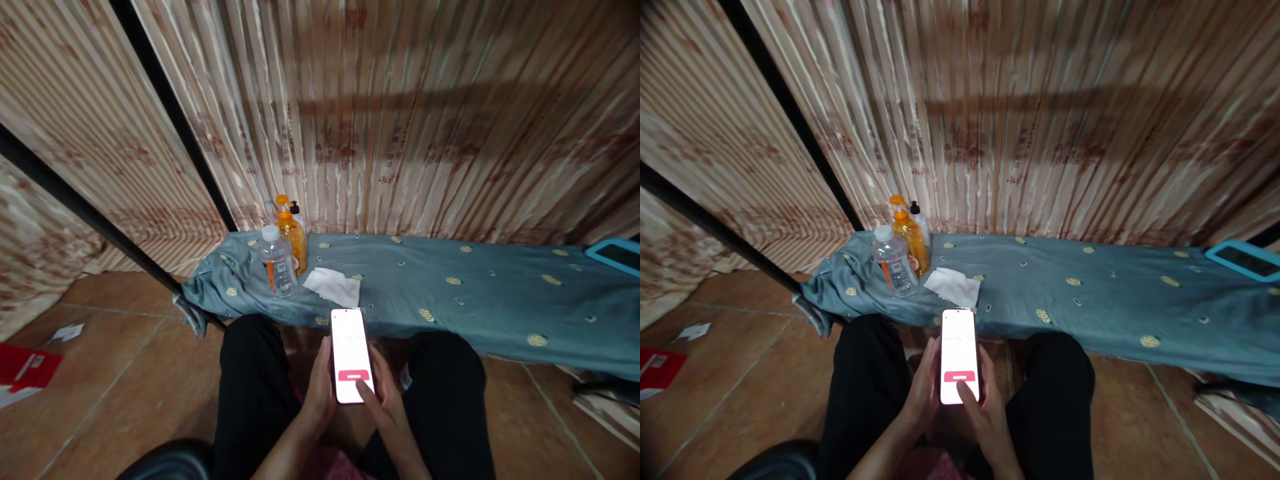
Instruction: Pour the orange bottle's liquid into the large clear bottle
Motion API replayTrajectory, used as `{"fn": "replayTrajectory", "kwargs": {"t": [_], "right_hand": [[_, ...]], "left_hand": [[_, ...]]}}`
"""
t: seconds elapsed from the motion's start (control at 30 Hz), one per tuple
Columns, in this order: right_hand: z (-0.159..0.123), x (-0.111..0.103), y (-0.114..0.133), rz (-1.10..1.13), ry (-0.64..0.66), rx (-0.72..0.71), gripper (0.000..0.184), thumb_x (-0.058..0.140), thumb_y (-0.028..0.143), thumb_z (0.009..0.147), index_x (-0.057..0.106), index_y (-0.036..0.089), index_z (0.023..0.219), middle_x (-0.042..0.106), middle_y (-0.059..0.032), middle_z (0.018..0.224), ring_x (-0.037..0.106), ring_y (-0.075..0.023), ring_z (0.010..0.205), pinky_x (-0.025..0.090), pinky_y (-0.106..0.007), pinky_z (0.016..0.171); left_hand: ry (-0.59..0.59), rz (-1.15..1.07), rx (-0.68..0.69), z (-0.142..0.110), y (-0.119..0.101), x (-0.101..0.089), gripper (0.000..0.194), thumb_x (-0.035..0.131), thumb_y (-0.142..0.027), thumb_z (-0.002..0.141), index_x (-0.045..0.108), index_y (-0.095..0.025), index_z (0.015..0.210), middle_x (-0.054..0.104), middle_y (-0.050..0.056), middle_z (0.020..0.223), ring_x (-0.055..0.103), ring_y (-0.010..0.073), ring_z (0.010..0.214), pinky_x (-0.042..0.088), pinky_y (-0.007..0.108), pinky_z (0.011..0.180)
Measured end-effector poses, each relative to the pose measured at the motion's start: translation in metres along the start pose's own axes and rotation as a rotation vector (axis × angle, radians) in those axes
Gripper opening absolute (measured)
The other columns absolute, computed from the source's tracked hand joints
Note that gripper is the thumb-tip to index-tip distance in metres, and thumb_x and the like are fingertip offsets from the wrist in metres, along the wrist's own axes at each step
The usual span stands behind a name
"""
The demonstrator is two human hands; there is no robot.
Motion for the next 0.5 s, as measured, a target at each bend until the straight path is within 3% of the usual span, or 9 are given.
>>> {"fn": "replayTrajectory", "kwargs": {"t": [0.23,0.5], "right_hand": [[0.000,-0.005,0.002,-0.295,-0.101,0.026,0.094,0.066,0.051,0.077,0.022,0.011,0.149,0.036,-0.0230,0.154,0.028,-0.0353,0.144,0.024,-0.054,0.114],[0.005,-0.004,0.018,-0.479,-0.113,0.040,0.097,0.063,0.044,0.072,0.022,-0.001,0.148,0.043,-0.0297,0.147,0.032,-0.0388,0.142,0.031,-0.057,0.110]], "left_hand": [[-0.006,0.063,0.037,0.013,0.001,0.009,0.053,0.072,-0.053,0.074,0.070,-0.013,0.110,0.077,0.010,0.099,0.070,0.0304,0.100,0.052,0.040,0.093],[0.072,0.015,-0.015,0.009,0.001,0.018,0.056,0.072,-0.057,0.073,0.070,-0.016,0.111,0.074,0.010,0.112,0.064,0.0324,0.114,0.046,0.044,0.105]]}}
Point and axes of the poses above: each hand's wrist, its own z-axis towards the middle knuckle, its own x-axis out of the palm, y = z × x, the point moved 5 cm from there along z, towards the middle knuckle
